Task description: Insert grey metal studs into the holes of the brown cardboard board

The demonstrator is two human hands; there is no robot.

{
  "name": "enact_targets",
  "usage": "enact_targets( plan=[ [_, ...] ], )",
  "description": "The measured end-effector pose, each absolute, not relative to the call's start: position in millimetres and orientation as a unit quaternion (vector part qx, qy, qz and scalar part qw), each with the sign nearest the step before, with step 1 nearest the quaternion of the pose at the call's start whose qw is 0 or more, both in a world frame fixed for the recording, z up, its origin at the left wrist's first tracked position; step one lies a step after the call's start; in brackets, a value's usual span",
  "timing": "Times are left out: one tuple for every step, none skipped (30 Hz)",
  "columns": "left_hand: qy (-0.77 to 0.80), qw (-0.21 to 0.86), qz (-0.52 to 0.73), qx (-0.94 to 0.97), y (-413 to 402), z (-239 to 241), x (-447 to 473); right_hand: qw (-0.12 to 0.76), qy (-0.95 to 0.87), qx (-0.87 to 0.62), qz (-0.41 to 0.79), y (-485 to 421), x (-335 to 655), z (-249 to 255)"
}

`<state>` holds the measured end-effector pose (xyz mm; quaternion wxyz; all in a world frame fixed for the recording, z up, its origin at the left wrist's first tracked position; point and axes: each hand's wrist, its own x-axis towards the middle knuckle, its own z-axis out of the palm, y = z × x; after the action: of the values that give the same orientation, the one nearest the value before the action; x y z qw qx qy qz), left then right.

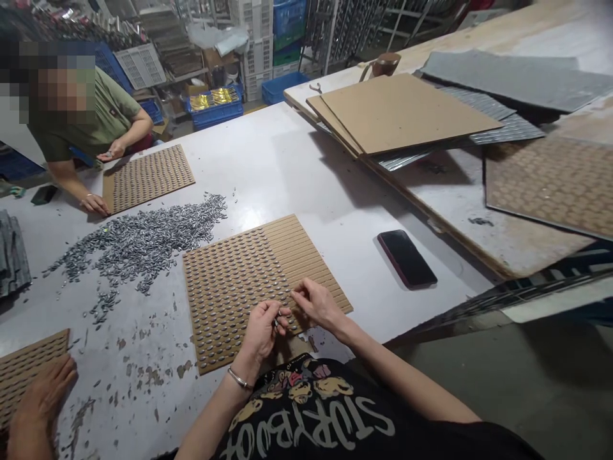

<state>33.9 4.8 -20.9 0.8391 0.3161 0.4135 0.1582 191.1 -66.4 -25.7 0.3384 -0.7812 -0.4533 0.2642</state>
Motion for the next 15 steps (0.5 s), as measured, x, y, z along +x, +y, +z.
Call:
enact_targets(
  plan=[
    [0.399,0.842,0.156,0.327,3.3,-19.3,34.3,0.369,-0.470,-0.753,0.277,-70.3,189.0,-19.8],
    [0.382,0.846,0.153,0.340,1.6,-17.3,34.9,0.391,-0.487,-0.725,0.290,-74.0,186.5,-13.8],
    [0.364,0.849,0.148,0.353,-0.1,-15.1,35.7,0.405,-0.502,-0.701,0.304,-77.4,183.9,-8.0],
    [0.350,0.851,0.142,0.365,-1.5,-12.9,36.5,0.415,-0.509,-0.684,0.317,-80.2,181.4,-2.8],
    [0.339,0.853,0.137,0.374,-2.6,-10.9,37.5,0.422,-0.508,-0.674,0.331,-82.4,179.4,1.7],
    [0.331,0.854,0.131,0.380,-3.4,-9.4,38.4,0.430,-0.501,-0.668,0.344,-84.1,178.0,5.4],
    [0.324,0.856,0.126,0.383,-3.7,-8.3,39.3,0.436,-0.490,-0.663,0.361,-85.4,177.3,8.3],
    [0.318,0.859,0.119,0.384,-3.7,-7.7,40.0,0.442,-0.477,-0.658,0.379,-86.3,177.3,10.5],
    [0.311,0.863,0.112,0.382,-3.4,-7.4,40.6,0.445,-0.464,-0.653,0.399,-87.0,177.9,11.9],
    [0.308,0.867,0.102,0.379,-2.9,-7.5,40.9,0.445,-0.456,-0.648,0.418,-87.6,178.9,12.6],
    [0.307,0.870,0.090,0.375,-2.3,-7.7,41.0,0.441,-0.452,-0.643,0.434,-88.1,180.4,12.4],
    [0.309,0.873,0.078,0.369,-1.7,-8.2,40.9,0.435,-0.451,-0.640,0.445,-88.5,182.1,11.1],
    [0.315,0.875,0.069,0.362,-1.0,-8.8,40.4,0.428,-0.452,-0.644,0.445,-88.8,184.1,8.6],
    [0.324,0.875,0.061,0.356,-0.3,-9.8,39.7,0.420,-0.455,-0.655,0.432,-88.9,186.4,4.7],
    [0.336,0.872,0.059,0.351,0.5,-11.1,38.7,0.409,-0.459,-0.675,0.407,-88.9,189.0,-0.5]
  ],
)
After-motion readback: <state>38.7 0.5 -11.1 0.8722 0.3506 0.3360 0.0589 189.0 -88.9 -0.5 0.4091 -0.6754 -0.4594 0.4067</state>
